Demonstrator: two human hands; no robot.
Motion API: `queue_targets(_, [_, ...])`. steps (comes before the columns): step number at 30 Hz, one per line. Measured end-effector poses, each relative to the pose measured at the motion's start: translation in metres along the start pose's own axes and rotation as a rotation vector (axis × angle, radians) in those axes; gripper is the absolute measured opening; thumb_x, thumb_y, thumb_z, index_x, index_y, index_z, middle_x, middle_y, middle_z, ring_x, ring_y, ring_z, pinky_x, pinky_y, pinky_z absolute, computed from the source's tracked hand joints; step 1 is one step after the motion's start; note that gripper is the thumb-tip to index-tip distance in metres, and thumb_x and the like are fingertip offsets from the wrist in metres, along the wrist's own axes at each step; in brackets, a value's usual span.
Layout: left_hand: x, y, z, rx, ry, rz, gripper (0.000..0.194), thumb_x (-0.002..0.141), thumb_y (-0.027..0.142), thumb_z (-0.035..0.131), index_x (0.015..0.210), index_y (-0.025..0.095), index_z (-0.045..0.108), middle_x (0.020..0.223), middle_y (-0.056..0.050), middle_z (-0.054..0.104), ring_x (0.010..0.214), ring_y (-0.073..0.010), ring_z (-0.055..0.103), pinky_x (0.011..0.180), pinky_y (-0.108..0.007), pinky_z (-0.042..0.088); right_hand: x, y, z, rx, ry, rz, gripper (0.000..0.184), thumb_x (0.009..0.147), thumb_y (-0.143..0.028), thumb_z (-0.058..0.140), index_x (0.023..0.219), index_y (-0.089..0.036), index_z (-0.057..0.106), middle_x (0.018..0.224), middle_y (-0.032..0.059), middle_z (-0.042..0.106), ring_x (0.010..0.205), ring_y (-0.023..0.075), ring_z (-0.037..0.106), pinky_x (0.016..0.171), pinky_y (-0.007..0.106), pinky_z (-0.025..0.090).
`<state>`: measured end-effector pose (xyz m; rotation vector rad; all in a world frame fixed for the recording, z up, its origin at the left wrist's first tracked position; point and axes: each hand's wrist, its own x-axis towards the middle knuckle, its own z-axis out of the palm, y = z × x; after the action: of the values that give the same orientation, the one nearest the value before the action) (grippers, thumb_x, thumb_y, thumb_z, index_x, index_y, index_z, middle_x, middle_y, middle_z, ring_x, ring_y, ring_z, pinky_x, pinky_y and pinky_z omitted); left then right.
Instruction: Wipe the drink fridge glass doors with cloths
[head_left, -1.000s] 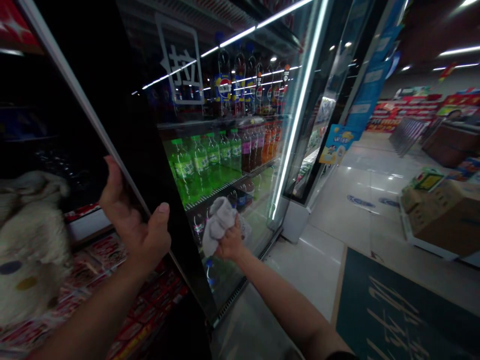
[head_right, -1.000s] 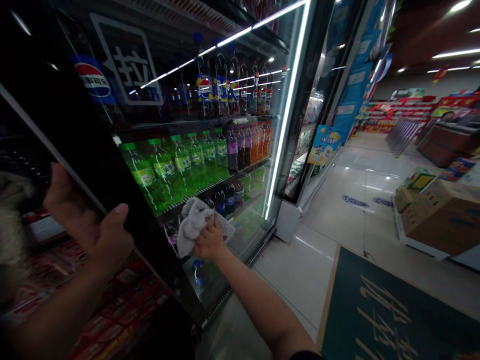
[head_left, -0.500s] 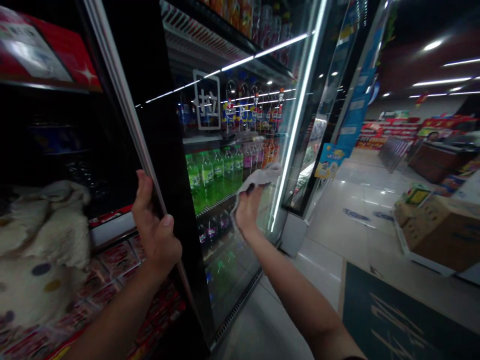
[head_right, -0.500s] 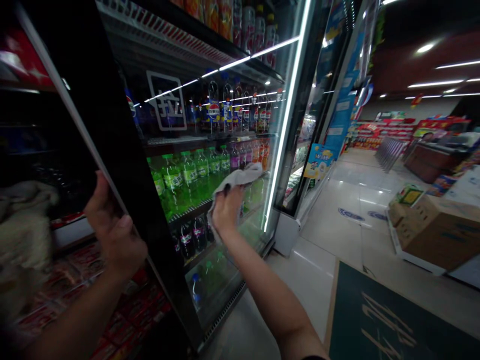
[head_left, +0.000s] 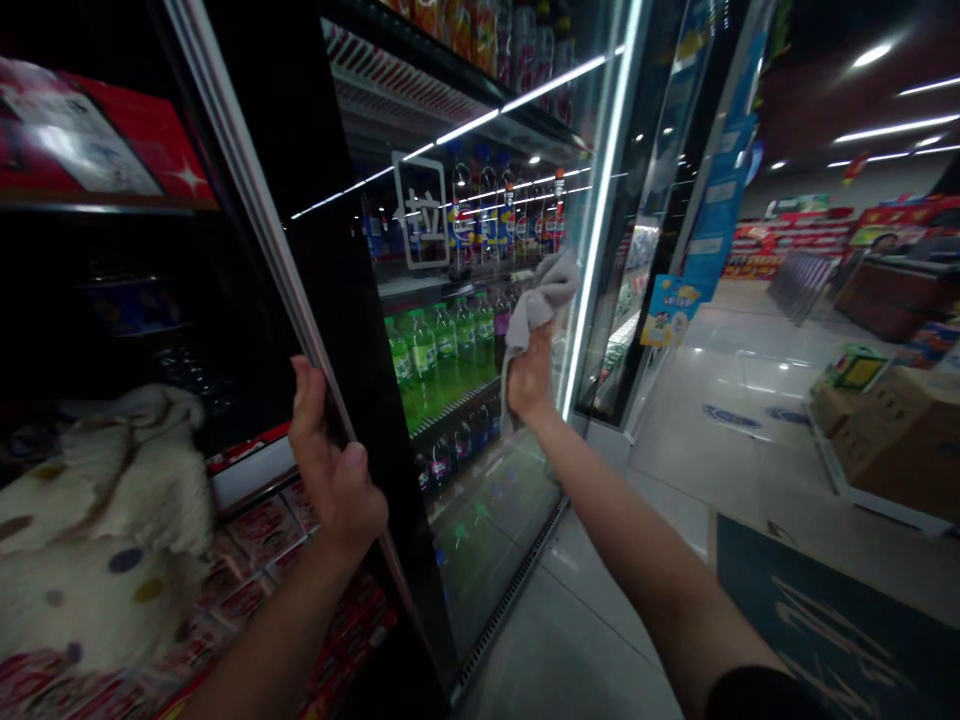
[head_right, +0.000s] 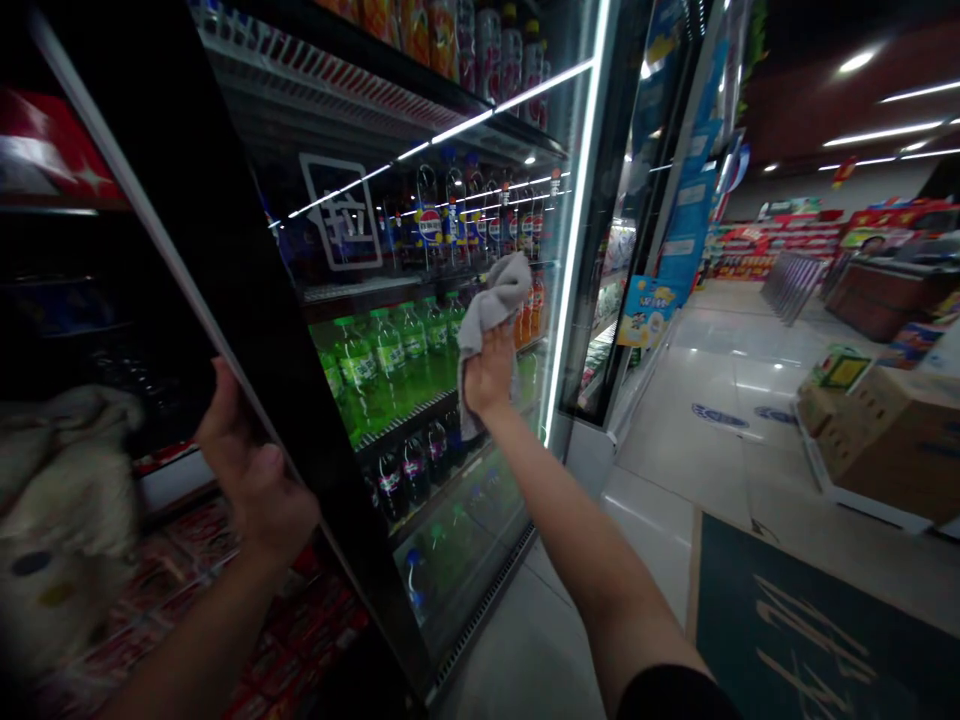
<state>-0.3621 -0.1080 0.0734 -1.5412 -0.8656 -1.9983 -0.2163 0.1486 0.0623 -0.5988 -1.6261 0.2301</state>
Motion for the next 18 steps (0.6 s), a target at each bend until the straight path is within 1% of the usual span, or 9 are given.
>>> queue_targets(2, [0.0, 0.002, 0.001, 0.013, -0.004, -0.005, 0.065, 0.098, 0.047, 0.062, 0.161, 0.036, 0.05, 0.176, 0.005, 0.042, 0.168, -0.0246, 0.03, 0.14, -0.041, 0.026, 0.035, 0.015, -0.01, 0.003, 0.033, 0.153, 0.07, 0.101, -0.044, 0.023, 0.156, -0.007, 0.044, 0.164, 0.0257, 0.046, 0.165, 0.0333, 0.028, 0.137, 0.065, 0.017])
queue_targets(4, [-0.001, 0.004, 0.001, 0.044, -0.016, -0.018, 0.062, 0.1, 0.047, 0.058, 0.162, 0.038, 0.049, 0.177, 0.005, 0.04, 0.168, -0.0253, 0.029, 0.14, -0.043, 0.024, 0.056, 0.011, -0.015, 0.007, 0.051, 0.235, 0.068, 0.102, -0.038, 0.017, 0.156, -0.005, 0.042, 0.163, 0.0282, 0.045, 0.164, 0.0344, 0.031, 0.135, 0.068, 0.019])
queue_targets(7, [-0.001, 0.004, 0.0, 0.052, -0.032, -0.012, 0.063, 0.102, 0.052, 0.056, 0.162, 0.038, 0.048, 0.177, 0.004, 0.04, 0.168, -0.0251, 0.029, 0.14, -0.042, 0.024, 0.045, -0.035, -0.009, 0.014, 0.04, 0.234, 0.063, 0.103, -0.039, 0.021, 0.153, -0.009, 0.044, 0.159, 0.0274, 0.049, 0.161, 0.0357, 0.034, 0.133, 0.068, 0.024])
queue_targets(8, [-0.001, 0.003, 0.0, 0.047, -0.024, -0.004, 0.062, 0.102, 0.054, 0.054, 0.162, 0.037, 0.049, 0.177, 0.003, 0.041, 0.168, -0.0249, 0.03, 0.14, -0.042, 0.024, 0.029, -0.06, -0.006, 0.011, 0.025, 0.171, 0.062, 0.104, -0.042, 0.026, 0.154, -0.01, 0.043, 0.161, 0.0264, 0.048, 0.163, 0.0359, 0.031, 0.134, 0.068, 0.024])
queue_targets(10, [-0.001, 0.0, 0.0, 0.038, -0.006, 0.013, 0.061, 0.104, 0.055, 0.05, 0.161, 0.035, 0.05, 0.176, 0.002, 0.043, 0.167, -0.0252, 0.032, 0.14, -0.043, 0.025, -0.012, -0.112, 0.001, -0.014, -0.022, -0.075, 0.065, 0.107, -0.047, 0.033, 0.162, -0.013, 0.033, 0.172, 0.0231, 0.035, 0.168, 0.0362, 0.017, 0.135, 0.07, 0.018])
queue_targets(13, [-0.001, -0.004, -0.001, 0.03, 0.007, 0.026, 0.06, 0.104, 0.057, 0.047, 0.16, 0.034, 0.052, 0.175, 0.002, 0.044, 0.167, -0.0266, 0.033, 0.14, -0.048, 0.025, -0.067, -0.169, 0.006, -0.069, -0.127, -0.4, 0.062, 0.107, -0.042, 0.039, 0.162, -0.014, 0.035, 0.17, 0.0182, 0.039, 0.17, 0.0349, 0.009, 0.138, 0.069, 0.009])
queue_targets(15, [0.0, -0.004, 0.0, 0.028, -0.004, 0.025, 0.062, 0.103, 0.059, 0.048, 0.16, 0.036, 0.052, 0.174, 0.004, 0.045, 0.167, -0.0268, 0.034, 0.14, -0.048, 0.027, -0.08, -0.173, 0.007, -0.086, -0.16, -0.516, 0.056, 0.105, -0.037, 0.042, 0.157, -0.015, 0.044, 0.165, 0.0157, 0.047, 0.17, 0.0337, 0.011, 0.139, 0.067, 0.005])
queue_targets(16, [0.001, -0.003, 0.0, 0.029, -0.003, 0.024, 0.063, 0.101, 0.06, 0.05, 0.159, 0.036, 0.053, 0.174, 0.005, 0.046, 0.166, -0.0263, 0.034, 0.14, -0.047, 0.027, -0.078, -0.163, 0.008, -0.083, -0.154, -0.562, 0.054, 0.105, -0.037, 0.043, 0.155, -0.017, 0.048, 0.162, 0.0139, 0.051, 0.169, 0.0325, 0.013, 0.139, 0.066, 0.004])
queue_targets(18, [0.002, 0.001, 0.003, 0.026, 0.027, 0.015, 0.062, 0.099, 0.057, 0.052, 0.158, 0.037, 0.055, 0.171, 0.008, 0.049, 0.165, -0.024, 0.037, 0.14, -0.043, 0.029, -0.059, -0.123, 0.011, -0.058, -0.101, -0.599, 0.055, 0.104, -0.041, 0.043, 0.155, -0.023, 0.049, 0.158, 0.0108, 0.056, 0.169, 0.0296, 0.019, 0.14, 0.064, 0.007])
